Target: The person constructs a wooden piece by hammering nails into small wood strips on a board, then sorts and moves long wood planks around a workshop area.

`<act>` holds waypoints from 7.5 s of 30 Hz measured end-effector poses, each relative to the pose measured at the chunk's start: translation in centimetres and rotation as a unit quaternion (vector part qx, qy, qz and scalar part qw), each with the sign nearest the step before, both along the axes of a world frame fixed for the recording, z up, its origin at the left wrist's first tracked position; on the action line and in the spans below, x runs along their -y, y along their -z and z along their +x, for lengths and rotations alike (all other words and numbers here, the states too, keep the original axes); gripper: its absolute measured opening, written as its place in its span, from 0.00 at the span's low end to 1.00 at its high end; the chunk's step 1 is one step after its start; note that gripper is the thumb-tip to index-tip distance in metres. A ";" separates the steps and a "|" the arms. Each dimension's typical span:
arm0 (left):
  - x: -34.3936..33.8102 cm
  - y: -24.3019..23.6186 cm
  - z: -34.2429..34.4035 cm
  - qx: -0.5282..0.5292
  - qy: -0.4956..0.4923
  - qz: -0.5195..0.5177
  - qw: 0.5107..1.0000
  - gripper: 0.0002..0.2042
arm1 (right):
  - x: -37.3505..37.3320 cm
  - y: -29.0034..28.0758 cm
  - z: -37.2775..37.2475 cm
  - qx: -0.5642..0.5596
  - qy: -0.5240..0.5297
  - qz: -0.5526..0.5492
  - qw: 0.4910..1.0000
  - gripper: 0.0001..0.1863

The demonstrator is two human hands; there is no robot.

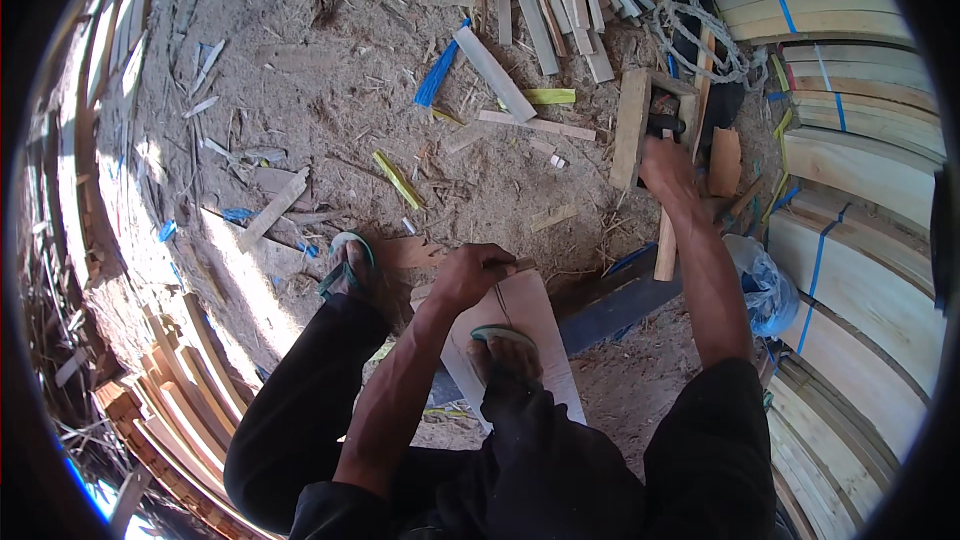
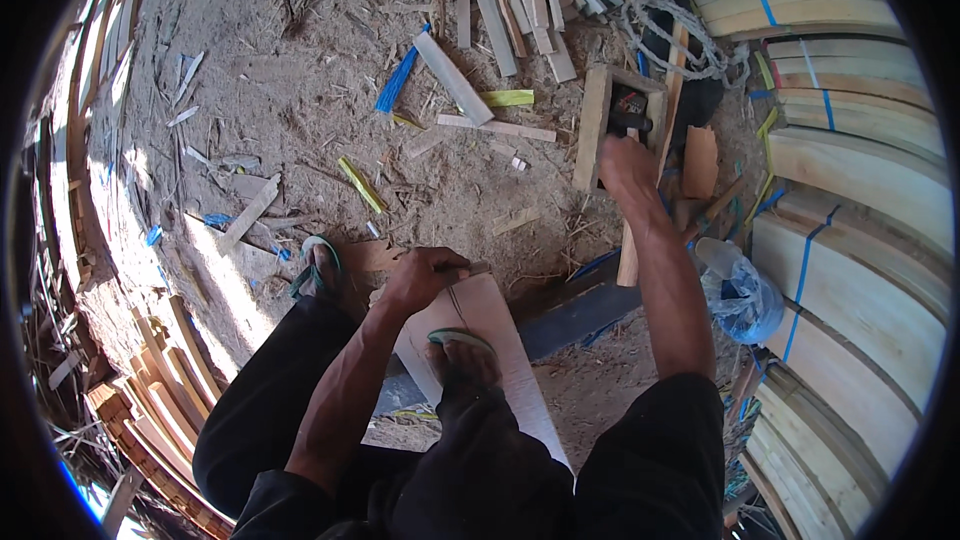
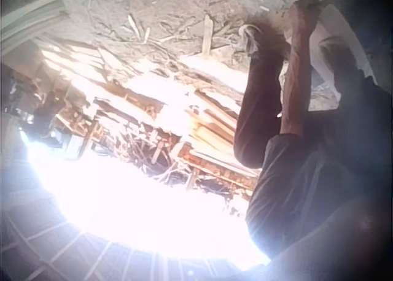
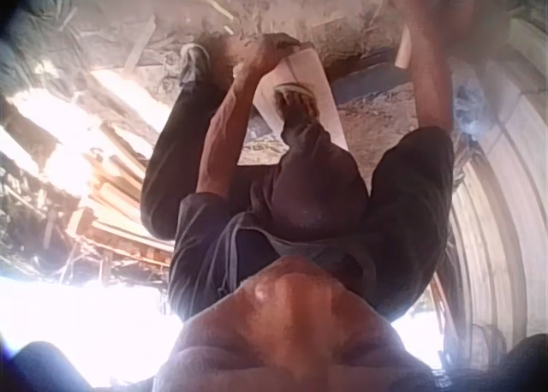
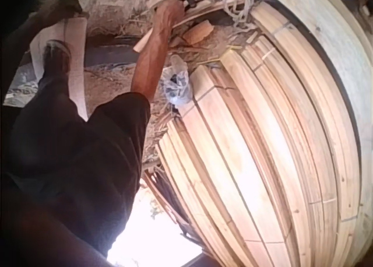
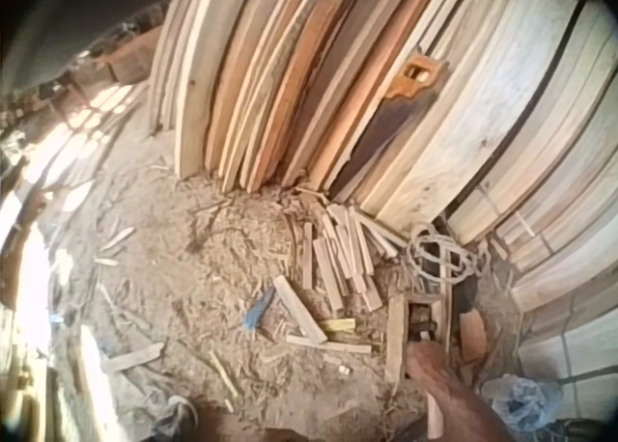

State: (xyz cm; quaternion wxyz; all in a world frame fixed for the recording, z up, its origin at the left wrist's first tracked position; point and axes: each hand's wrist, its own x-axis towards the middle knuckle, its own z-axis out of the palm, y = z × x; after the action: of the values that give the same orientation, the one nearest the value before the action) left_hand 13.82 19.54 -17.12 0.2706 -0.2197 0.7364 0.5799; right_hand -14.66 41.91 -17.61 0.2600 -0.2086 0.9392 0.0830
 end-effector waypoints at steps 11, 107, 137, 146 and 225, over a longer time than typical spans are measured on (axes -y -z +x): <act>-0.9 -0.6 0.5 -0.050 -0.028 -0.038 0.998 0.09 | -0.4 1.1 -2.1 0.038 0.011 0.026 0.999 0.12; -0.4 1.2 -0.7 0.125 -0.410 0.241 0.871 0.28 | 14.8 -17.3 4.8 0.307 0.177 -0.331 0.875 0.34; -0.4 2.0 0.1 0.088 -0.433 0.229 0.868 0.43 | 15.0 -18.4 5.0 0.438 0.105 -0.143 0.881 0.35; -0.6 1.8 -1.0 0.107 -0.426 0.247 0.864 0.42 | 8.5 -15.5 8.5 0.422 -0.020 -0.113 0.899 0.37; 5.5 2.0 11.4 0.077 -0.466 0.233 0.850 0.09 | 9.3 -11.6 14.6 0.500 0.267 -0.234 0.790 0.36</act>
State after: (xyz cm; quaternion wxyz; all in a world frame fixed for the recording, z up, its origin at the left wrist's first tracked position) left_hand 25.20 14.06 -19.11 0.0673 -0.5118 0.3679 0.7734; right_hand -0.06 32.66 -6.03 0.6486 -0.0166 0.6867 -0.3279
